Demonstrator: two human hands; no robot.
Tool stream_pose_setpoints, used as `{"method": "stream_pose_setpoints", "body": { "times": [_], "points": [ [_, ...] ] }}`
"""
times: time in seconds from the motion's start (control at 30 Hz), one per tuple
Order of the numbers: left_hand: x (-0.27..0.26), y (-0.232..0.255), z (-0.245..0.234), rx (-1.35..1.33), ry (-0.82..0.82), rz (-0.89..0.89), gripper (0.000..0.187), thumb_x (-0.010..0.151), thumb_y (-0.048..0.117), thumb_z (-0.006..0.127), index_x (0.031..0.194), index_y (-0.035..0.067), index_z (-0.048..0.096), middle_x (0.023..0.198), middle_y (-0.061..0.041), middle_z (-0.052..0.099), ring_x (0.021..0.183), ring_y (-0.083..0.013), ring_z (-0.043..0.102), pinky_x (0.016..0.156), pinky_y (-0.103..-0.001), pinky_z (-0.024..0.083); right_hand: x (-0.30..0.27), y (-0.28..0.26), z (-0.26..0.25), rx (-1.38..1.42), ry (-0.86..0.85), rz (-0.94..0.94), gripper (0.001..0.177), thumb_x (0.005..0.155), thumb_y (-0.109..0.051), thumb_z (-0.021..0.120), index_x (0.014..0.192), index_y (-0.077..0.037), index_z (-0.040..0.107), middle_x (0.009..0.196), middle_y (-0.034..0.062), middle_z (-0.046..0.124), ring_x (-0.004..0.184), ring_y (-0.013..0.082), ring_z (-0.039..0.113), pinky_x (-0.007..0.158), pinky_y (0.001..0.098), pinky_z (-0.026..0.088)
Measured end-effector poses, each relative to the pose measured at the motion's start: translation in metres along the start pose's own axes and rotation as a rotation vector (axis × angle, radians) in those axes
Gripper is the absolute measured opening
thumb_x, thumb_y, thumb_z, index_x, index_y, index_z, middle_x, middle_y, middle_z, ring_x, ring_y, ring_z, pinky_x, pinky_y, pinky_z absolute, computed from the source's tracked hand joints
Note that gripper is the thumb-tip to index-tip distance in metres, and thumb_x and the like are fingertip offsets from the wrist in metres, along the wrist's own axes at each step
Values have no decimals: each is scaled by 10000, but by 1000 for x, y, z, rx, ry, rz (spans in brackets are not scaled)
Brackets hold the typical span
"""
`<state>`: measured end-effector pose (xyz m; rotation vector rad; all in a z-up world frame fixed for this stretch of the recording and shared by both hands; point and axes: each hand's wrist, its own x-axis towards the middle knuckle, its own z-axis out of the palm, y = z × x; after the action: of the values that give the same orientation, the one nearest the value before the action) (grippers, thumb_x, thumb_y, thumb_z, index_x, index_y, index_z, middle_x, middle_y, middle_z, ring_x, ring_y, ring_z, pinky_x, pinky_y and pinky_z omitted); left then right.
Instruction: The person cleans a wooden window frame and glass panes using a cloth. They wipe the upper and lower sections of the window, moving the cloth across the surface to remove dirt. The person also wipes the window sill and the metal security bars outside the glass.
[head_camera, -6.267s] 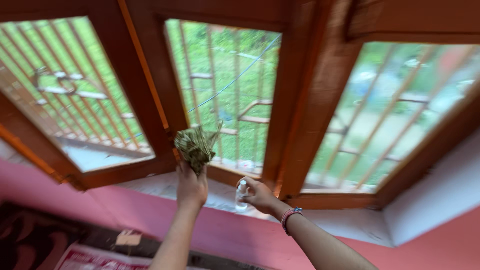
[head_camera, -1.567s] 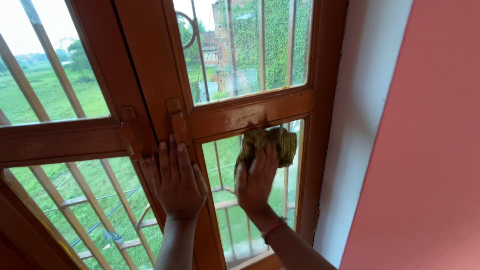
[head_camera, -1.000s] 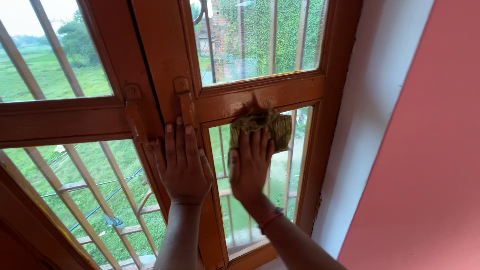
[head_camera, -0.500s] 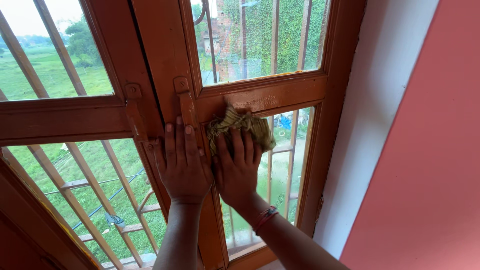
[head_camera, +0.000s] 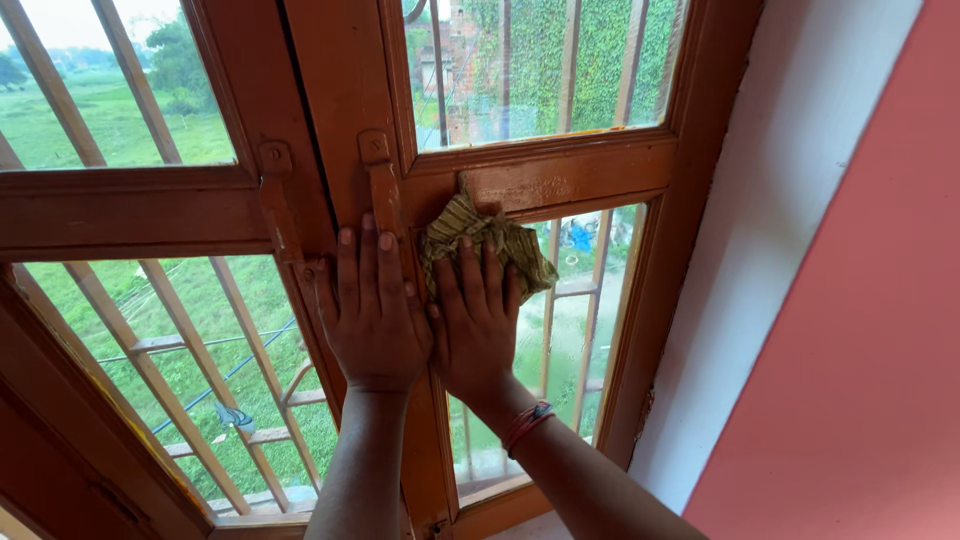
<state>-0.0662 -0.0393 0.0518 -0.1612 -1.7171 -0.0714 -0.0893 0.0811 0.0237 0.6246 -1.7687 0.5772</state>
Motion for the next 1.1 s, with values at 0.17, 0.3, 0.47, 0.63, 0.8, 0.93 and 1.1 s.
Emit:
{"method": "stream_pose_setpoints", "body": {
  "times": [0.17, 0.3, 0.47, 0.63, 0.8, 0.93, 1.1],
  "points": [
    [-2, 0, -1, 3, -2, 9, 523, 1079, 156, 450, 1585, 54, 370, 1628, -177, 471, 1547, -349, 395, 1268, -580, 261, -24, 12, 1, 2, -49, -25, 508, 1052, -257, 468, 1506, -32, 515, 1627, 240, 389, 1501, 482, 357, 1230, 659, 220],
    [0, 0, -3, -3, 5, 17, 530, 1082, 150, 454, 1592, 43, 360, 1632, -185, 465, 1550, -354, 388, 1274, -585, 256, -44, 13, -4, 10, -109, -22, 498, 1044, -248, 486, 1489, -30, 521, 1623, 238, 383, 1472, 489, 373, 1221, 665, 216],
    [2, 1, -1, 4, 7, 12, 524, 1075, 157, 444, 1583, 54, 369, 1629, -176, 466, 1547, -345, 392, 1266, -576, 260, -13, 15, -5, -16, -68, -43, 501, 1043, -258, 474, 1491, -39, 529, 1626, 229, 391, 1473, 490, 365, 1220, 657, 210],
    [-1, -1, 2, 20, -1, 7, 510, 1092, 145, 429, 1590, 58, 367, 1634, -175, 472, 1551, -342, 396, 1270, -571, 270, -1, 14, 2, 2, -6, -42, 477, 1059, -266, 459, 1474, -43, 540, 1637, 221, 387, 1515, 483, 356, 1238, 651, 206],
    [-3, 0, 1, 0, 12, 2, 503, 1102, 144, 434, 1593, 57, 364, 1636, -169, 470, 1559, -343, 392, 1280, -567, 262, -30, 18, 11, 6, -46, -15, 475, 1059, -270, 445, 1463, -45, 556, 1621, 225, 394, 1495, 484, 357, 1242, 657, 199],
    [0, 0, -3, 6, -8, 6, 512, 1089, 150, 440, 1585, 46, 369, 1631, -179, 469, 1550, -346, 392, 1268, -573, 253, -48, 23, 1, 24, -92, -60, 467, 1071, -271, 469, 1470, -42, 554, 1621, 229, 402, 1494, 483, 360, 1235, 658, 198],
    [0, 0, -2, 6, -9, 14, 504, 1093, 153, 431, 1581, 39, 379, 1628, -190, 472, 1549, -353, 391, 1269, -578, 259, -21, 25, -3, 14, -75, -74, 489, 1043, -254, 490, 1484, -52, 548, 1617, 220, 399, 1484, 476, 357, 1237, 666, 183]
  ]
}}
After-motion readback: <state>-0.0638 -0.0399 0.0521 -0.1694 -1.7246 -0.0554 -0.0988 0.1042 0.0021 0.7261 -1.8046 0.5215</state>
